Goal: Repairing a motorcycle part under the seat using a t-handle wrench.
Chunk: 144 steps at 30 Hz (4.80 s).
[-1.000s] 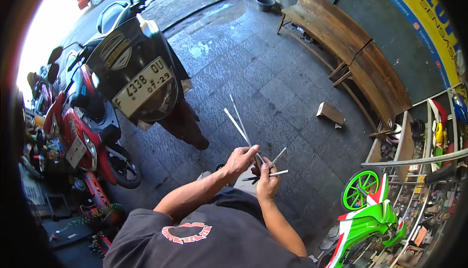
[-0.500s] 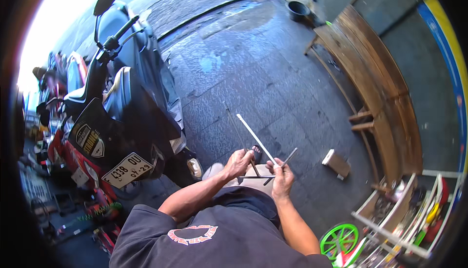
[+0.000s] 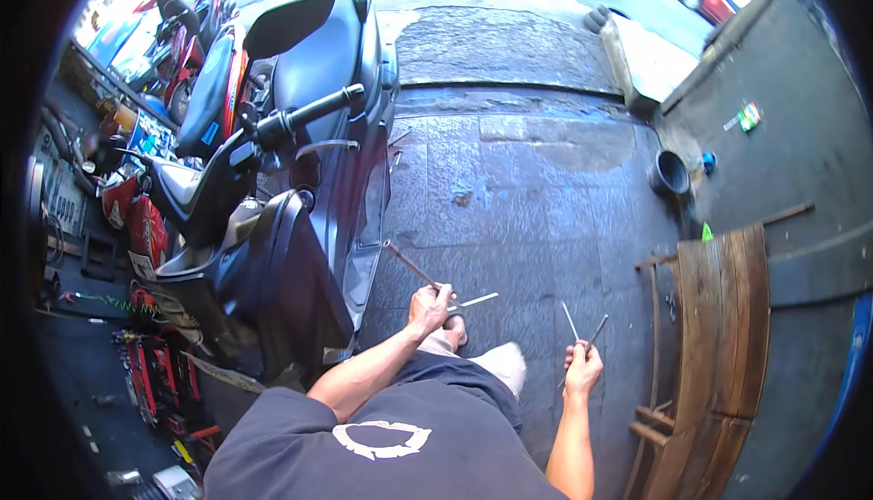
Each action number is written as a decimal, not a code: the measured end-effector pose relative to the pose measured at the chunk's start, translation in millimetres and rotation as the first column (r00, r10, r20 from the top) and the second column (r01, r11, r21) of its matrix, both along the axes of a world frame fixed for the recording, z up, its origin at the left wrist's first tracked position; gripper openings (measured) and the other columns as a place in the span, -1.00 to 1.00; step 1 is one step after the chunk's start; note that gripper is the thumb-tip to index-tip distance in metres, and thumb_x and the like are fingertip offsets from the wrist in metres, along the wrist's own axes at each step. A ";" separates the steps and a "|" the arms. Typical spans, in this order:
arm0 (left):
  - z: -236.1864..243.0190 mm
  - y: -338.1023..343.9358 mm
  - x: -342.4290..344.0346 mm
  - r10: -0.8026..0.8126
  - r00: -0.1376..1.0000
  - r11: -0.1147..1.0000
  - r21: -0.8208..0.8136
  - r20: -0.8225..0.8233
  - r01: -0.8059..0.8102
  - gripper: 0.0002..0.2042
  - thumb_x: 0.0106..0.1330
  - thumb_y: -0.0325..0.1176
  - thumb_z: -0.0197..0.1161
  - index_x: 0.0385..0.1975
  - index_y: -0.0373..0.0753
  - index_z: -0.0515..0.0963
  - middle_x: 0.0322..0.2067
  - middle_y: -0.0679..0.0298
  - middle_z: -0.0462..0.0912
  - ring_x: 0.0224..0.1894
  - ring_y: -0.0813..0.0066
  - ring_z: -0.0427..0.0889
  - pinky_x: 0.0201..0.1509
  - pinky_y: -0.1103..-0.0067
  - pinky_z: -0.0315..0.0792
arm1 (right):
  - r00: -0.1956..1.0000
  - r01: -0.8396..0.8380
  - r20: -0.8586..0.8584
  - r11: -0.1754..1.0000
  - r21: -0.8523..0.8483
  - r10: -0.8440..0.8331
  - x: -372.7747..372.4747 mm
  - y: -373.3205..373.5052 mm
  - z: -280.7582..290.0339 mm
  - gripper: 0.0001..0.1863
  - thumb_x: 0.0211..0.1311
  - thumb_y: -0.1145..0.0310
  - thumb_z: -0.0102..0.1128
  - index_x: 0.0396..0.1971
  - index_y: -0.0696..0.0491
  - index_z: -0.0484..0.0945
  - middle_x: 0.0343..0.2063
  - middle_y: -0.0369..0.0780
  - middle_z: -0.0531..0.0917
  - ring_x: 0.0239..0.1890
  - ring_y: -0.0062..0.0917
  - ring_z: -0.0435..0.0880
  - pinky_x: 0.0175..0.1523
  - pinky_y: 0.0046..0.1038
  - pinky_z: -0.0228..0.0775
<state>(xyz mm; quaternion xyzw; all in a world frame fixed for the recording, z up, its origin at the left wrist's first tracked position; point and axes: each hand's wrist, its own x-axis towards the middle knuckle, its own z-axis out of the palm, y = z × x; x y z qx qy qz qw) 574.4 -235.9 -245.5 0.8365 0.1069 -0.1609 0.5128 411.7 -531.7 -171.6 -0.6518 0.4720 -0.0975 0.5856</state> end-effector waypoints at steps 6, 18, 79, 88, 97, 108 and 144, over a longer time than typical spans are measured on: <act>4.6 3.0 116.5 0.221 0.967 0.971 0.119 -0.129 -0.206 -0.58 0.36 0.01 0.04 -0.27 -0.25 0.66 -0.38 -0.09 0.67 -0.23 -0.11 0.67 -0.13 0.25 0.52 | 0.969 -0.176 -0.213 0.959 -0.223 0.128 63.6 -75.9 -36.3 -0.84 0.28 0.44 0.06 -0.26 0.15 0.59 -0.53 -0.26 0.66 -0.57 -0.63 0.57 -0.47 -0.51 0.42; -104.5 47.9 194.8 0.685 0.728 0.619 0.511 0.019 -0.596 -0.64 0.43 -0.11 0.01 -0.18 -0.27 0.62 -0.24 -0.09 0.67 -0.10 -0.11 0.63 -0.02 0.20 0.46 | 0.549 -0.832 -0.405 0.522 -0.186 0.731 456.0 -102.4 -76.9 -0.72 0.33 0.33 0.03 -0.18 0.23 0.59 -0.54 -0.19 0.69 -0.53 -0.56 0.58 -0.37 -0.42 0.39; 77.6 18.3 1214.4 0.437 0.634 -0.107 -0.737 -0.638 -0.668 -0.79 0.33 -0.35 0.01 -0.27 -0.28 0.58 -0.44 0.29 0.55 -0.39 0.40 0.57 -0.25 0.44 0.53 | 0.329 -0.936 -0.392 0.351 -0.017 0.859 1525.3 8.7 -246.1 -0.69 0.21 0.28 0.17 -0.35 0.30 0.59 -0.61 -0.16 0.64 -0.53 -0.47 0.61 -0.44 -0.34 0.40; 172.7 126.0 1455.4 0.759 0.548 -0.349 -0.930 -0.350 -0.111 -0.80 0.45 -0.40 -0.13 -0.15 -0.29 0.45 -0.16 0.03 0.61 -0.04 0.11 0.63 0.13 0.24 0.56 | 0.430 -0.903 -0.380 0.403 -0.151 0.819 1768.0 -11.3 -156.2 -0.75 0.25 0.34 0.16 -0.57 0.18 0.55 -0.71 -0.30 0.47 -0.68 -0.57 0.42 -0.57 -0.40 0.21; 136.2 310.4 1648.9 0.820 0.425 -0.412 -0.911 -0.385 -0.029 -0.83 0.48 -0.39 -0.10 -0.14 -0.30 0.42 -0.04 -0.09 0.57 0.03 0.06 0.60 0.20 0.21 0.53 | 0.123 -0.974 0.185 0.154 -0.166 0.975 2014.6 299.7 83.7 -0.78 0.41 0.34 0.05 -0.20 0.19 0.56 -0.63 -0.44 0.40 -0.63 -0.78 0.29 -0.52 -0.62 0.11; 128.8 551.4 1867.8 0.899 0.285 -0.287 -0.938 -0.333 -0.192 -0.86 0.44 -0.36 0.14 -0.20 -0.26 0.58 -0.20 0.19 0.64 -0.25 0.47 0.64 -0.17 0.52 0.60 | -0.334 -0.943 0.134 -0.330 -0.055 0.933 2206.1 554.0 135.6 -0.66 0.30 0.21 0.20 -0.28 0.24 0.64 -0.70 -0.38 0.46 -0.63 -0.75 0.37 -0.51 -0.61 0.18; 94.0 1596.6 2194.0 0.695 -0.306 -0.699 -0.712 -0.650 -0.076 -0.88 0.36 -0.31 0.28 -0.38 -0.16 0.53 -0.50 0.38 0.54 -0.52 0.63 0.50 -0.45 0.69 0.45 | -0.850 -0.433 -0.286 -0.896 -0.094 0.441 2584.0 1755.4 180.7 -0.78 0.28 0.34 0.19 -0.19 0.16 0.63 -0.70 -0.13 0.52 -0.69 -0.43 0.51 -0.49 -0.38 0.31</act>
